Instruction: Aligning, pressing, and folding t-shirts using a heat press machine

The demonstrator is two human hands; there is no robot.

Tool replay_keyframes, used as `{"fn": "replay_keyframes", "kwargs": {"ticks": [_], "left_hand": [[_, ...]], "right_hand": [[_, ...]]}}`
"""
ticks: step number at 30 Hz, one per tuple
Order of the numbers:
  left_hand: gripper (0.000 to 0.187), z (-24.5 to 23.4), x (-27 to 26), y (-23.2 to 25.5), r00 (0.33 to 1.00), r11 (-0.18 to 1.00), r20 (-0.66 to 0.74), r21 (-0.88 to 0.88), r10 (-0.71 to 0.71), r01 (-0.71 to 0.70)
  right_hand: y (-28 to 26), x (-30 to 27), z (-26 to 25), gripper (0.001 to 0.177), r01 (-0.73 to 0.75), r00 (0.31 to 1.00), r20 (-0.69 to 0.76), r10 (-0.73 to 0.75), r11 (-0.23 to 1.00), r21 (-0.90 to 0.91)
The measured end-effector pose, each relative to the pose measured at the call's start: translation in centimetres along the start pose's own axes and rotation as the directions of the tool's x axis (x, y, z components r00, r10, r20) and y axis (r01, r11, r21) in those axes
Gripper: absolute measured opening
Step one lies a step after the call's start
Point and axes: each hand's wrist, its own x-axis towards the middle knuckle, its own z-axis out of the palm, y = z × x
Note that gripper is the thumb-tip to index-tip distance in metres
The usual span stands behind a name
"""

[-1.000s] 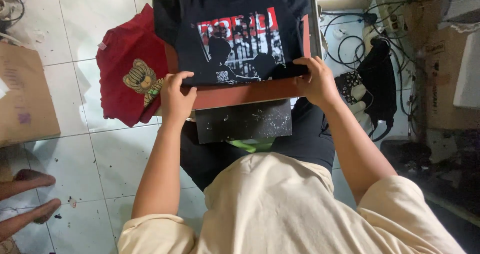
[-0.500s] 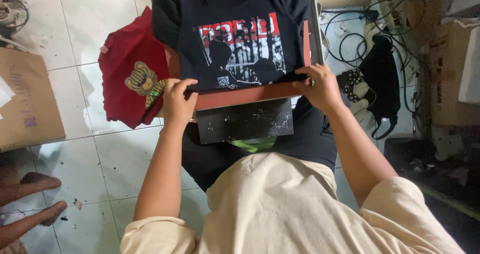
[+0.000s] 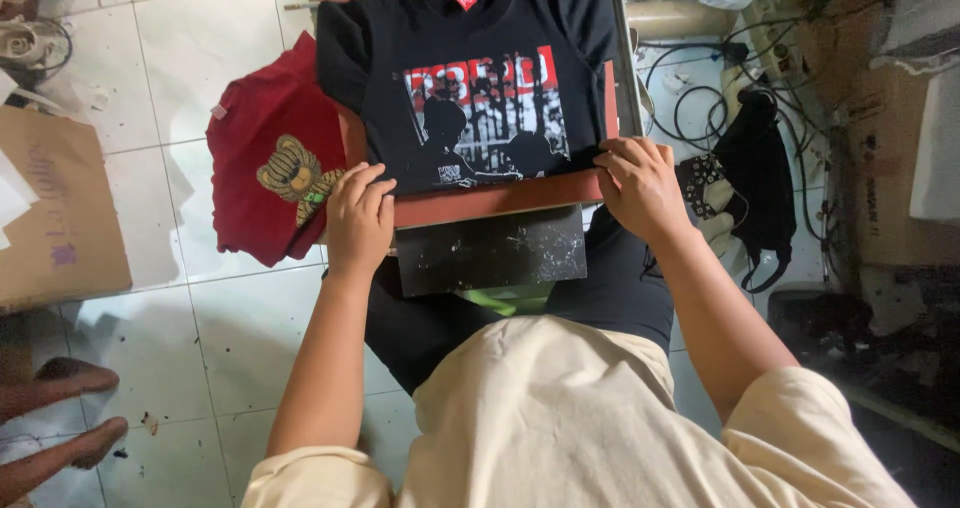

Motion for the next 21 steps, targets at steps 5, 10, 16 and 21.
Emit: {"fn": "replay_keyframes", "kwargs": {"ticks": [5,10,16,21], "left_hand": [[0.015,1.3,-1.5,-1.3,0.999,0.999,0.006,0.010,0.038,-0.038],[0.015,0.1,-1.8,-0.6,0.998,0.997,0.051,-0.063,-0.037,0.040],[0.015,0.6,-2.7,-1.3,0.999,0.999,0.038,-0.052,-0.011,0.013],[0.016,0.3,-2.9,-1.6,0.997,0.999,0.065,-0.037,0.029,-0.027]], "right_hand": [[-0.3,-0.7,-0.2,0.009,0.017,1.000,0.013,-0.017,0.999,0.031],[-0.6,-0.9,0.1,0.008,-0.031,0.999,-0.015,0.032,0.998,0.054],[-1.6,-0.5,-1.2,0.026,-0.011,0.998,0.059,0.009,1.000,0.024],[-1.0,-0.9,-1.3,0.011,0.026,0.995,0.096,-0.036,0.994,0.103]]}}
